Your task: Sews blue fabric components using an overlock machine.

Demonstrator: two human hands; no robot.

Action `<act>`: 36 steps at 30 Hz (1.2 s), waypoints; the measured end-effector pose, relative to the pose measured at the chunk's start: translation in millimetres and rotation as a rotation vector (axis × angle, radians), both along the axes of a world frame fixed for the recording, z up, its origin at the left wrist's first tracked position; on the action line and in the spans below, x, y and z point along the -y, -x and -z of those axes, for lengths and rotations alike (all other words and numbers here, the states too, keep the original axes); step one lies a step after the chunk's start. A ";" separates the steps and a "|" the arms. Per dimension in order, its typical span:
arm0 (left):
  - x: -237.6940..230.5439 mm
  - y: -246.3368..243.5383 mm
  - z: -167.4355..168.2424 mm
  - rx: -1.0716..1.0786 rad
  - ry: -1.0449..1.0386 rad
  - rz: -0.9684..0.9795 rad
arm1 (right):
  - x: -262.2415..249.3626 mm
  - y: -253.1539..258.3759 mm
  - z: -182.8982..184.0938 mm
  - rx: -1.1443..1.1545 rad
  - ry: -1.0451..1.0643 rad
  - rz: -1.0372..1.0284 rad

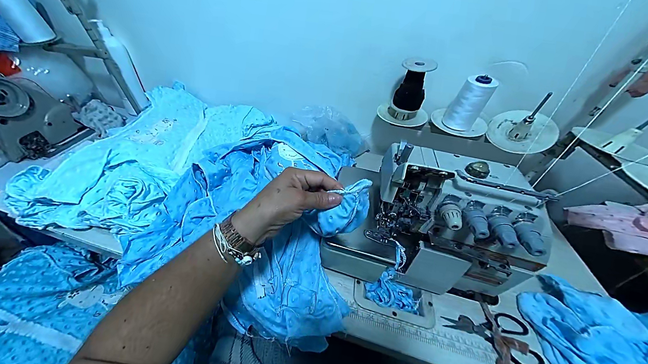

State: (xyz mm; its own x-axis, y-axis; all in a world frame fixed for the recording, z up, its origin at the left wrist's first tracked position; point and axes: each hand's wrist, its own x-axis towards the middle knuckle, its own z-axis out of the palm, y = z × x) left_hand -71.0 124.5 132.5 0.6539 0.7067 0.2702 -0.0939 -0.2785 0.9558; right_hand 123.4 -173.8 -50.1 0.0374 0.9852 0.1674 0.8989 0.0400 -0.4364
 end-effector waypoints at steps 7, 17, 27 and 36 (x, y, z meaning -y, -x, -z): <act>-42.0 10.1 -24.0 -0.001 -0.018 0.093 | -133.9 5.9 -78.2 -0.096 -0.276 -0.033; -96.3 6.3 -73.0 -0.319 -0.340 -0.313 | -163.9 54.9 -66.9 -0.256 -0.112 -0.007; -80.6 -46.6 -82.7 0.147 -0.308 -0.325 | -164.3 61.8 -94.9 -0.232 -0.366 0.092; -74.3 -64.2 -77.8 -0.288 -0.808 -0.407 | -186.8 48.7 -130.7 -1.018 -0.223 -0.144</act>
State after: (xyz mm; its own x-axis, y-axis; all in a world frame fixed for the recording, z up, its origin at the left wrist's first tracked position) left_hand -6.8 198.8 210.3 0.5162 0.5648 0.6439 0.3654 -0.8251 0.4309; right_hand 74.7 13.1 80.6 0.1474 0.9421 0.3012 0.0926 0.2901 -0.9525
